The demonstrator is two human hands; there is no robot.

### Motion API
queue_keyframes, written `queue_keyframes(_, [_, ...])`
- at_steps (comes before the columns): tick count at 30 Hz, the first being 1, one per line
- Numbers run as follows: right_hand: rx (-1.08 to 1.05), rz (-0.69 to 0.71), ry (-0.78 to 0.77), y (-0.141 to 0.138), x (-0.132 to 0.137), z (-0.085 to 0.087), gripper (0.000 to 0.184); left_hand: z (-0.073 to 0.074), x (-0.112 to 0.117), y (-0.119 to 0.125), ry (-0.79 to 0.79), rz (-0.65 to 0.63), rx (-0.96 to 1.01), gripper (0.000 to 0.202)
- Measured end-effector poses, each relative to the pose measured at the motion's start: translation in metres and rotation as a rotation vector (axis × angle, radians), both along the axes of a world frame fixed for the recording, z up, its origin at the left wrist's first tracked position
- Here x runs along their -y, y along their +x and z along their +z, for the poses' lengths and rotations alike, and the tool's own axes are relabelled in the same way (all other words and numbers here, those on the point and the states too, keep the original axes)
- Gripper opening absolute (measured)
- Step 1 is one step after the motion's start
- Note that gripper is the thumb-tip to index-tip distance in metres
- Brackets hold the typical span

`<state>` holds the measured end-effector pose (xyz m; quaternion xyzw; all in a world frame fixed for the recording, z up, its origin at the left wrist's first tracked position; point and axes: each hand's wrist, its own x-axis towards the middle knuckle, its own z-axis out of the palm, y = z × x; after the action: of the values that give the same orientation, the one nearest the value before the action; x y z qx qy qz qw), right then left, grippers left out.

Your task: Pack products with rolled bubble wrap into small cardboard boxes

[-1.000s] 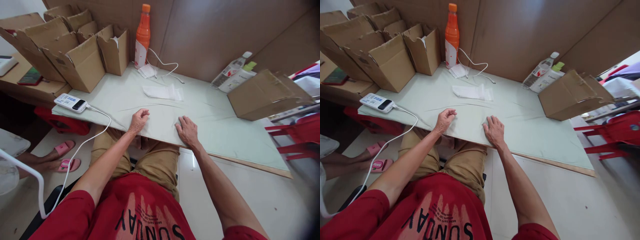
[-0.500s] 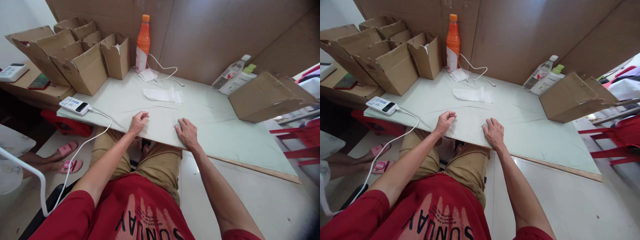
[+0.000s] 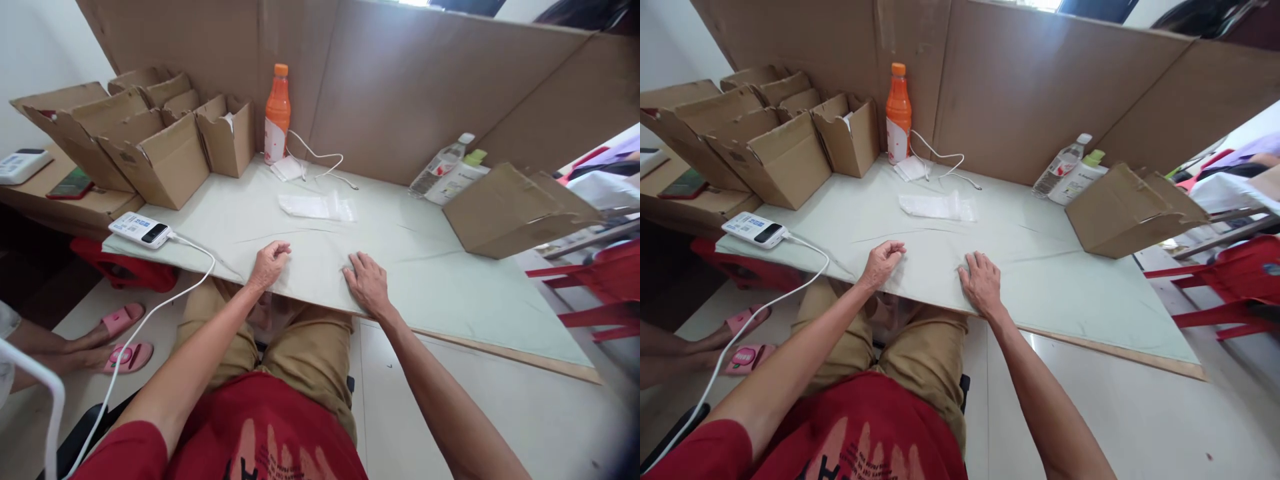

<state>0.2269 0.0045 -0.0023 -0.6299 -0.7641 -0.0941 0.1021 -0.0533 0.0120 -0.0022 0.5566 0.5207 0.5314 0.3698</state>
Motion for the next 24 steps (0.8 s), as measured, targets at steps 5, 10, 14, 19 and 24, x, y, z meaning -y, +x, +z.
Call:
queue_keyframes(5, [0.039, 0.039, 0.050, 0.007, 0.001, -0.006, 0.045, 0.002, 0.006, 0.002, -0.006, 0.013, -0.040, 0.027])
queue_keyframes(10, [0.049, 0.058, 0.051, 0.011, 0.004, -0.005, 0.045, 0.006, 0.011, 0.006, -0.038, 0.054, -0.096, 0.025])
queue_keyframes(14, [0.056, 0.056, 0.033, 0.011, 0.004, -0.004, 0.046, 0.005, 0.011, 0.007, -0.012, 0.058, -0.133, 0.024])
queue_keyframes(19, [0.066, 0.055, 0.056, 0.009, 0.003, -0.004, 0.047, 0.005, 0.007, 0.007, 0.111, 0.037, -0.199, 0.024])
queue_keyframes(24, [0.065, 0.042, 0.070, 0.010, 0.001, -0.005, 0.046, 0.007, 0.055, 0.016, 0.328, -0.031, -0.245, 0.026])
